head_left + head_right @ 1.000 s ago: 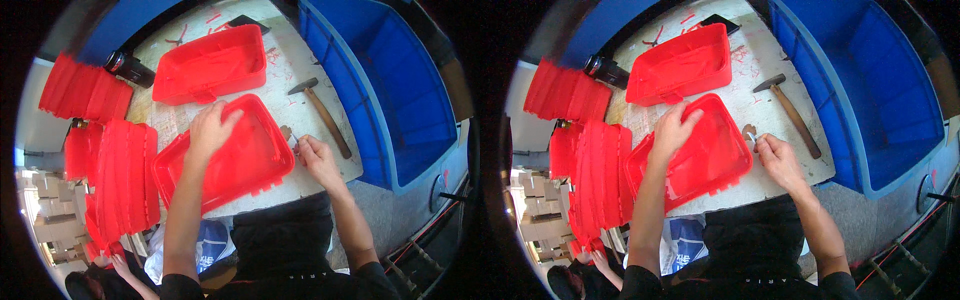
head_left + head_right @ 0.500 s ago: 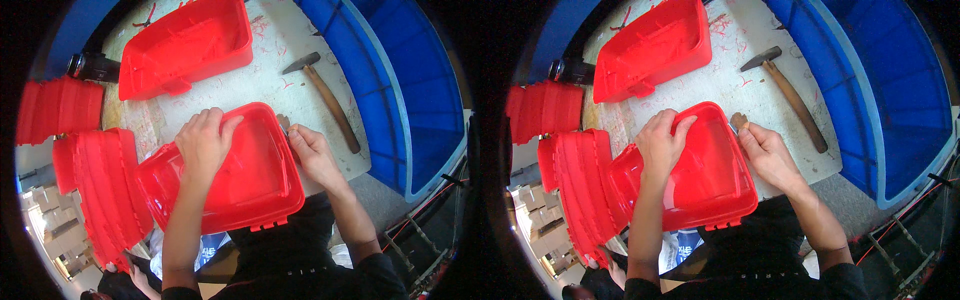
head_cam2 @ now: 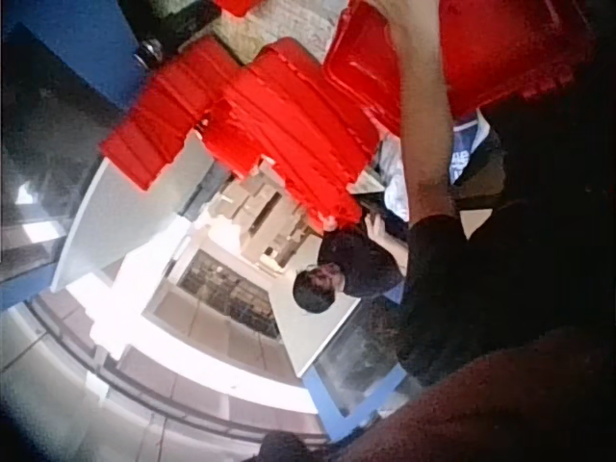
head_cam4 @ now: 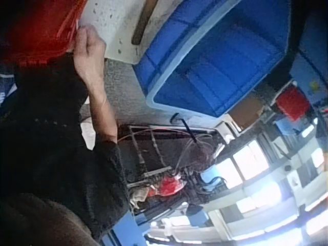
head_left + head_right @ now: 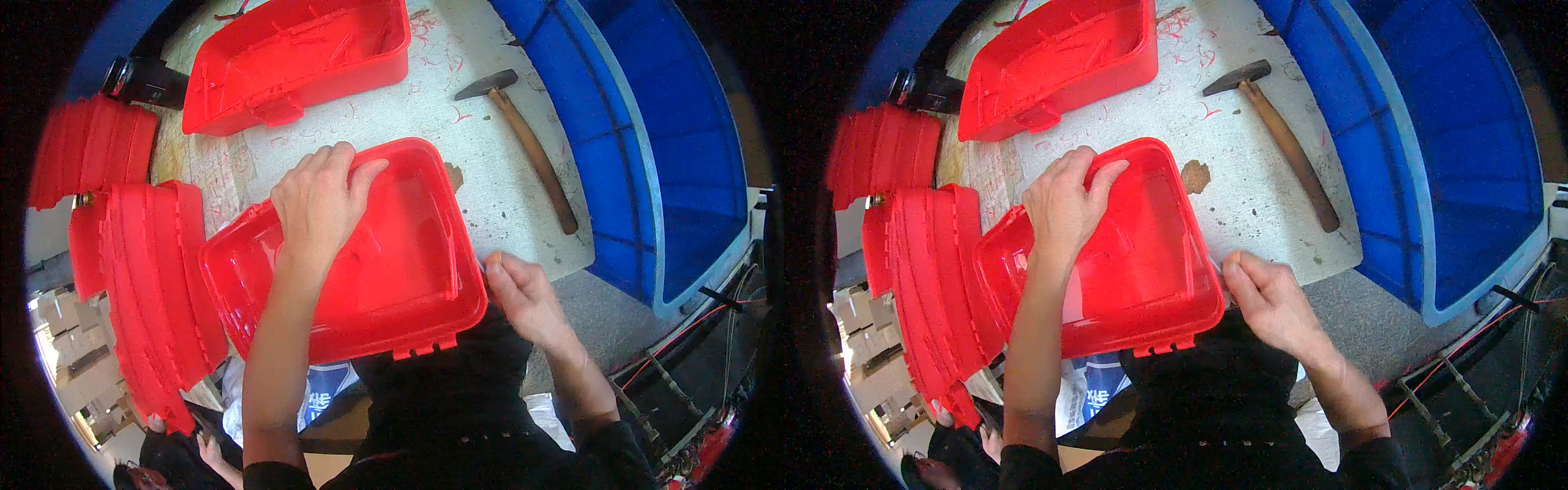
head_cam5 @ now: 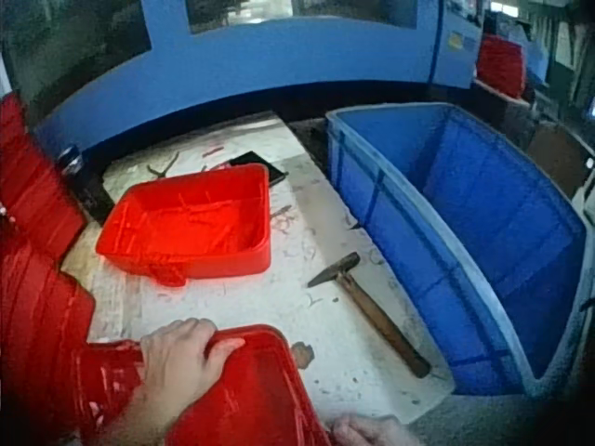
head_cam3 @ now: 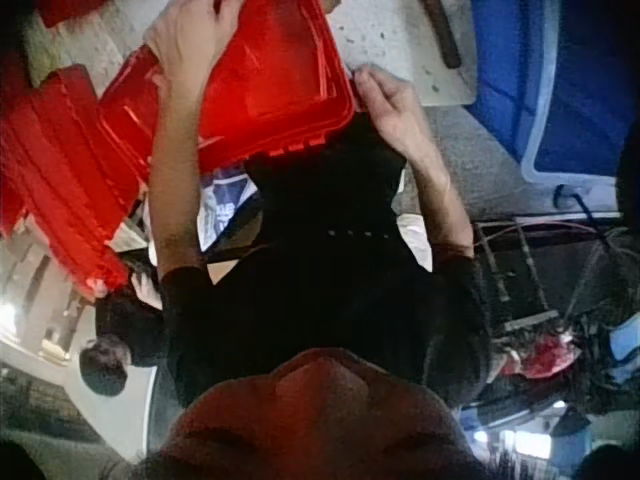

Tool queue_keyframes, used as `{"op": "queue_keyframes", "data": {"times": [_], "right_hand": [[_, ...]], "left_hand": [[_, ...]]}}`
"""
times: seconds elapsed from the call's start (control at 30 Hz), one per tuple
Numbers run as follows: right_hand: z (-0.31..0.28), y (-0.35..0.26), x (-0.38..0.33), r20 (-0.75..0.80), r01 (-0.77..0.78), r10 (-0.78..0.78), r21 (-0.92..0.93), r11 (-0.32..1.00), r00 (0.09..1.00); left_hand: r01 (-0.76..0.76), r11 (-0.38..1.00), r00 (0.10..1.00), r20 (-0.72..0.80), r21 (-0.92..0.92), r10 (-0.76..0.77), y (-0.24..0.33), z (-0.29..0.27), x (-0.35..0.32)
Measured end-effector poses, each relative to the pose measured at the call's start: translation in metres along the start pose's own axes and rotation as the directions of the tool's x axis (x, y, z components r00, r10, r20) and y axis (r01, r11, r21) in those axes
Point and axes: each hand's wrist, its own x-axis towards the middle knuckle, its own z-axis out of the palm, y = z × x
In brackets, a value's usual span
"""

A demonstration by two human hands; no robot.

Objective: The person repeatedly removes small plastic flash from the edges and corners of red plastic containers using fingers and a hammer. They turn the containers over to access different sides and place finished units into a blue bin.

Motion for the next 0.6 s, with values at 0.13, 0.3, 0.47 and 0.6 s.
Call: {"op": "queue_keyframes", "data": {"times": [0.13,0.3,0.47,0.6], "right_hand": [[-0.002,0.001,-0.053,0.129,0.017,0.021,-0.284,0.959,0.991],[-0.012,-0.034,-0.058,0.024,0.228,-0.245,-0.467,0.854,0.969],[-0.002,-0.07,0.029,-0.069,0.206,-0.47,-0.836,0.508,0.88],[0.01,-0.086,0.059,-0.115,0.058,-0.371,-0.903,0.425,0.922]], "left_hand": [[0.073,0.996,0.995,0.072,-0.041,-0.07,-0.003,0.0,0.001],[0.091,0.992,0.995,0.051,-0.091,-0.087,-0.004,-0.001,-0.001],[0.059,0.992,0.998,0.008,-0.115,-0.058,-0.008,0.003,-0.003],[0.052,0.985,0.997,-0.039,-0.164,-0.059,-0.012,0.008,-0.004]]}}
